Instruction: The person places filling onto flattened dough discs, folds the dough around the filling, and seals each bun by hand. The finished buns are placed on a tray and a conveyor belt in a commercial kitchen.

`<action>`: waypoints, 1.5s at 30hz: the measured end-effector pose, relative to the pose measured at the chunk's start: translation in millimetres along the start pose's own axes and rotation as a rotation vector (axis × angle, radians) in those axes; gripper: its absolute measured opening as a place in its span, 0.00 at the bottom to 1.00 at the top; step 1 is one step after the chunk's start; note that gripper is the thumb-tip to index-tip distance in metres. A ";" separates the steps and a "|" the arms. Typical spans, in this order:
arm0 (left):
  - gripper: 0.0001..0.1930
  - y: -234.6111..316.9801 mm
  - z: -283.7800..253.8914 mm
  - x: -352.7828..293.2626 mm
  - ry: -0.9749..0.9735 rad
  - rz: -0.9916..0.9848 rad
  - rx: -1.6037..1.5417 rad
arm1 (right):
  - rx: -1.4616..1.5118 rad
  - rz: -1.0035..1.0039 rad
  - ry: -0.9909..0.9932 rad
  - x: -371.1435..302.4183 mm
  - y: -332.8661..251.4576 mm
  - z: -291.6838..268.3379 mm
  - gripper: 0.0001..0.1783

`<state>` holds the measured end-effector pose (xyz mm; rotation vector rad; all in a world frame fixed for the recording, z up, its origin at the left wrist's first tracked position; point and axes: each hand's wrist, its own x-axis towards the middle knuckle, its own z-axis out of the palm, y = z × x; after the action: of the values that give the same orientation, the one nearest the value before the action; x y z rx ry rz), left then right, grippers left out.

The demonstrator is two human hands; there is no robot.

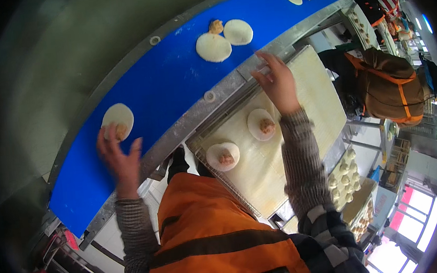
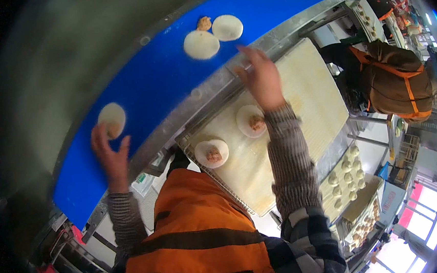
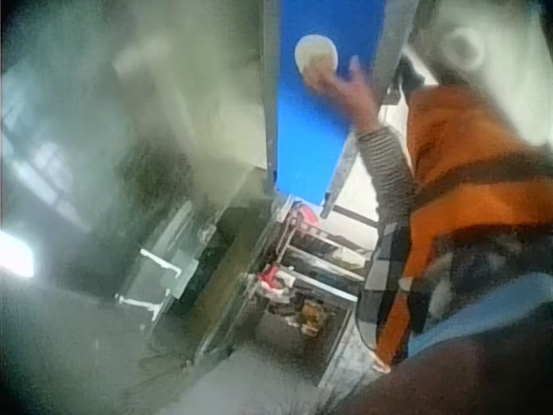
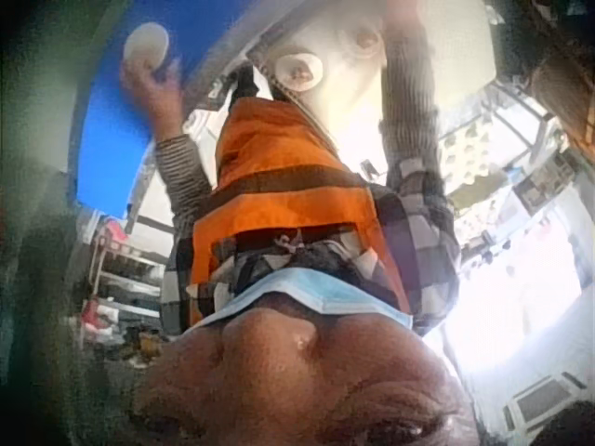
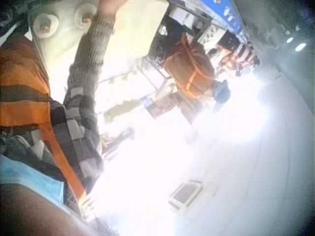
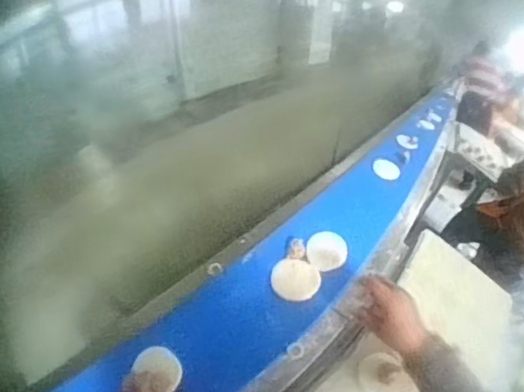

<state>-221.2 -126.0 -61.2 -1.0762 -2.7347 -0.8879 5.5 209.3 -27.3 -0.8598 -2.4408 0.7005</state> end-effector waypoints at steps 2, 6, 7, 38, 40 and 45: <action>0.27 -57.7 -8.3 9.9 -0.170 0.043 0.036 | 0.018 -0.238 0.008 73.0 2.2 44.1 0.29; 0.21 -130.2 -15.6 -1.3 -0.253 -0.069 0.006 | -0.312 -0.409 -0.308 148.9 3.2 112.5 0.23; 0.18 -142.1 -21.6 -3.1 -0.264 -0.150 -0.102 | -0.397 -0.379 -0.494 154.7 -1.8 119.3 0.23; 0.28 183.4 116.6 37.9 -1.191 -0.381 -1.563 | 0.654 0.659 0.326 -85.8 108.0 -43.5 0.27; 0.22 255.6 174.8 40.3 -1.315 -0.116 -1.320 | 0.185 0.766 0.254 -98.2 155.1 -64.0 0.30; 0.20 290.0 206.1 35.9 -0.679 0.690 -0.486 | -0.212 0.384 0.286 -87.8 158.7 -90.5 0.28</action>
<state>-32.7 177.2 -80.8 -2.5993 -2.2194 -1.2301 187.4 285.6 -73.8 -1.4310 -2.1380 0.4112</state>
